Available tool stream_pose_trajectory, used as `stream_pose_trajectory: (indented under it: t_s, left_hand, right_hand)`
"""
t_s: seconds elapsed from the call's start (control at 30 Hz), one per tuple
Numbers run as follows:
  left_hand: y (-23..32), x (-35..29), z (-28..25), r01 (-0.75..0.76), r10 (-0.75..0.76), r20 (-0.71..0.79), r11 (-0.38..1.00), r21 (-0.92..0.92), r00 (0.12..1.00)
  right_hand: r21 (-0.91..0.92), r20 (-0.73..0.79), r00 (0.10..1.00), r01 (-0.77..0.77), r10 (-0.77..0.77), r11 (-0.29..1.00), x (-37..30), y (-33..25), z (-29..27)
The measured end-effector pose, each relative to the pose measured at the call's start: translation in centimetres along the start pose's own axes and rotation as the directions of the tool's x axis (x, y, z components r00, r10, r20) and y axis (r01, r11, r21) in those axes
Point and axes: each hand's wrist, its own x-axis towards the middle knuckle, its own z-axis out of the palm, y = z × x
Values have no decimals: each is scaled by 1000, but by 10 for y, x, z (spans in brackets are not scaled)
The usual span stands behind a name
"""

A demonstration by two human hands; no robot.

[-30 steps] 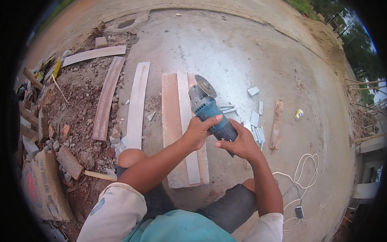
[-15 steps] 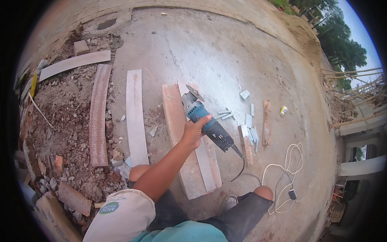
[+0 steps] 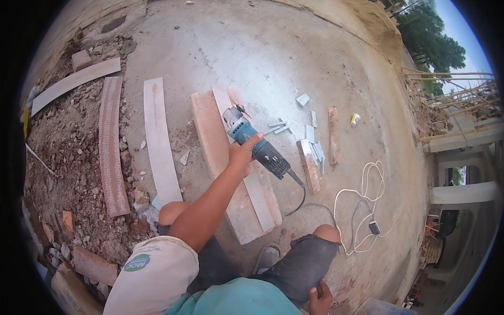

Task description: The person uses a handheld grinder to cut a thin piece of stone or tile while holding it against a larger stone block for support.

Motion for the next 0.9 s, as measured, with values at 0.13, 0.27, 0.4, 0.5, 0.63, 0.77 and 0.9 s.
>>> stream_pose_trajectory:
  t_s: [0.13, 0.27, 0.4, 0.5, 0.63, 0.77, 0.9]
  left_hand:
    - [15, -19, -14, -65, 59, 52, 990, 125, 997]
    - [17, -46, -11, -155, 132, 124, 966, 206, 984]
    - [9, -75, 2, -240, 188, 185, 918, 316, 964]
    - [-1, -86, 12, -299, 227, 219, 869, 395, 949]
    - [-16, -82, 25, -376, 286, 246, 746, 549, 926]
    - [-36, -86, 41, -358, 257, 250, 630, 690, 934]
    - [-44, -90, 63, -386, 223, 340, 737, 555, 914]
  right_hand:
    - [104, 27, 975, 216, -220, 971, 71, -54, 35]
    - [-88, 391, 790, 544, -473, 835, 159, -102, 122]
    - [-87, 610, 625, 664, -487, 743, 210, -138, 183]
    - [46, 632, 597, 608, -494, 792, 225, -131, 198]
    - [287, 647, 558, 454, -520, 844, 249, -102, 194]
    - [388, 642, 586, 308, -495, 869, 258, -80, 180]
    - [505, 574, 598, 279, -560, 817, 269, -75, 161]
